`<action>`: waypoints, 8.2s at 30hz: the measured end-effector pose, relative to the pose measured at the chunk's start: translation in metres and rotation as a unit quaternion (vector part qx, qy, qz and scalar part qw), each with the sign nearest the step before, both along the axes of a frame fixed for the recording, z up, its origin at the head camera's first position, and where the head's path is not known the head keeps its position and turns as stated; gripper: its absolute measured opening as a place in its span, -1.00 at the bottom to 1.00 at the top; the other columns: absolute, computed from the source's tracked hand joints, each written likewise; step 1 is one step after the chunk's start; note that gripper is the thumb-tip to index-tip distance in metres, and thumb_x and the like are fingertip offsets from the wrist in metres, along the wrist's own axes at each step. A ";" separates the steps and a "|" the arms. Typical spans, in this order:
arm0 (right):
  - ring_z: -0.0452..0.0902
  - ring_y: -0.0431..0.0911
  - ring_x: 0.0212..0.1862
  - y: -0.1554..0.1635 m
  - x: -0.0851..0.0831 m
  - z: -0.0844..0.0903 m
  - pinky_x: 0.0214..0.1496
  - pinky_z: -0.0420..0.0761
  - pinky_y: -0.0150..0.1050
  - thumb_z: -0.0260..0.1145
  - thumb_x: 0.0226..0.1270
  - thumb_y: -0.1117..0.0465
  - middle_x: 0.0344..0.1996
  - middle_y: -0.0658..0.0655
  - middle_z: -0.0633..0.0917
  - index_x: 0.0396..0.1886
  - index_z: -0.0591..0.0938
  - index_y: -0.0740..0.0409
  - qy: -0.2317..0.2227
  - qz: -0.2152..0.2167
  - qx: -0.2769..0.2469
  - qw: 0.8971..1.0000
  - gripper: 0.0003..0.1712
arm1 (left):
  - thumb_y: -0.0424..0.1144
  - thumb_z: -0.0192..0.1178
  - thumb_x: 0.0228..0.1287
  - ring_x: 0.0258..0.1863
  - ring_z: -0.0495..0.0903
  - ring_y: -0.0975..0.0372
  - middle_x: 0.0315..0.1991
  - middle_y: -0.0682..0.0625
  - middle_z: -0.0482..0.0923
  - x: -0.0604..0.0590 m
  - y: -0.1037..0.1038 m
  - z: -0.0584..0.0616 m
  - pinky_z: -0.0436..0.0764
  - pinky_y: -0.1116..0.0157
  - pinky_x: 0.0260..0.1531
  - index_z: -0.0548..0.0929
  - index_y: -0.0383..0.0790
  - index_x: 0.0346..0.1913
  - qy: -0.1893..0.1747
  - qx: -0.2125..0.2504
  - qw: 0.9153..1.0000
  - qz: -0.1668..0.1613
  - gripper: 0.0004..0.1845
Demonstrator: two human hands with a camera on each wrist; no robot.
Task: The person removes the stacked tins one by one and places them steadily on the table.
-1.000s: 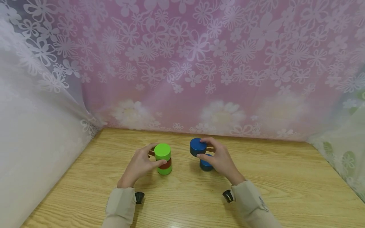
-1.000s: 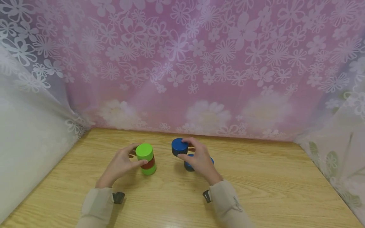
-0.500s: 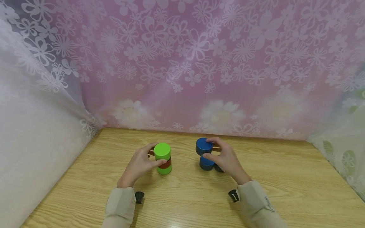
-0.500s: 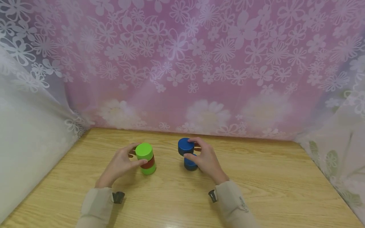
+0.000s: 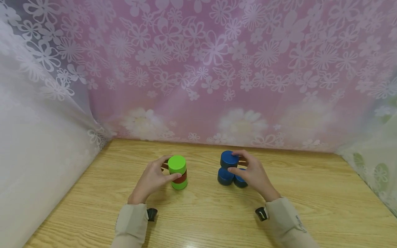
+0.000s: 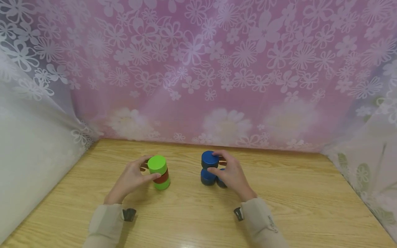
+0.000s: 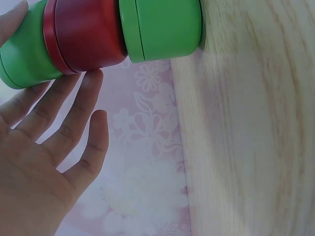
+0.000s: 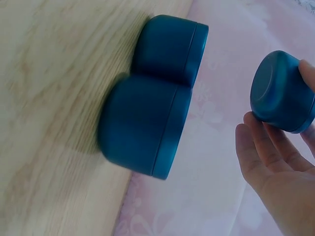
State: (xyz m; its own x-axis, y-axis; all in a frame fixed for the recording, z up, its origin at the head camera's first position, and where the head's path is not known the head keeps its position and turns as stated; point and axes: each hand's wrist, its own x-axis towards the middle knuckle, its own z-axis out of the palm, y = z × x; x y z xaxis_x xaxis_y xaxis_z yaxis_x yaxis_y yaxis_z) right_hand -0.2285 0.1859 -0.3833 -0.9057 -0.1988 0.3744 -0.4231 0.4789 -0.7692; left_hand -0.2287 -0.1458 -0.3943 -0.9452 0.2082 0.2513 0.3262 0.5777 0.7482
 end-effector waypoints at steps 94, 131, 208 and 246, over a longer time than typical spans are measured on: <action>0.64 0.37 -0.04 0.080 0.010 -0.023 -0.10 0.69 0.11 0.56 0.11 0.38 -0.03 0.50 0.61 -0.01 0.54 0.44 -0.090 -0.108 0.129 0.982 -0.50 | -0.19 0.57 0.11 -0.07 0.66 0.07 0.04 -0.02 0.66 0.001 0.000 0.001 0.66 0.05 -0.15 0.56 -0.21 0.33 -0.004 0.002 1.000 -0.002 -0.30; 0.56 0.33 0.12 0.039 0.003 0.007 0.05 0.64 0.15 0.45 0.32 0.30 0.08 0.44 0.60 0.11 0.54 0.43 -0.042 -0.084 0.074 0.993 -0.55 | -0.15 0.59 0.08 -0.10 0.68 0.03 0.04 -0.06 0.68 -0.002 -0.004 -0.002 0.67 0.07 -0.18 0.50 -0.33 0.38 -0.007 -0.018 1.000 -0.014 -0.19; 0.51 0.22 0.22 -0.108 -0.002 0.003 0.17 0.53 0.22 0.47 0.29 0.33 0.24 0.28 0.56 0.31 0.52 0.27 -0.063 0.085 -0.014 0.994 -0.39 | -0.19 0.53 0.18 -0.06 0.67 0.04 -0.02 -0.04 0.68 -0.005 -0.010 -0.012 0.65 0.00 -0.05 0.60 -0.32 0.25 -0.079 -0.013 0.996 -0.046 -0.40; 0.44 0.16 0.30 -0.140 -0.003 -0.003 0.21 0.53 0.16 0.52 0.25 0.29 0.33 0.29 0.47 0.49 0.33 0.28 -0.062 0.110 -0.026 0.992 -0.14 | -0.18 0.49 0.22 -0.06 0.67 0.04 0.01 -0.06 0.66 -0.005 -0.013 -0.012 0.66 0.02 -0.05 0.60 -0.33 0.24 -0.072 -0.008 0.995 -0.065 -0.43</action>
State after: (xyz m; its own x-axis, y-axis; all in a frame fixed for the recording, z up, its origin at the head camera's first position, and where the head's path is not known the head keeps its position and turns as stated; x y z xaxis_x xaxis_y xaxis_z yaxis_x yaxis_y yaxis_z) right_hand -0.2318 0.0455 -0.3865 -0.8821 -0.3805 0.2777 -0.4134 0.3427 -0.8436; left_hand -0.2339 -0.1583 -0.4058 -0.9360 0.3338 0.1116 0.2895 0.5501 0.7833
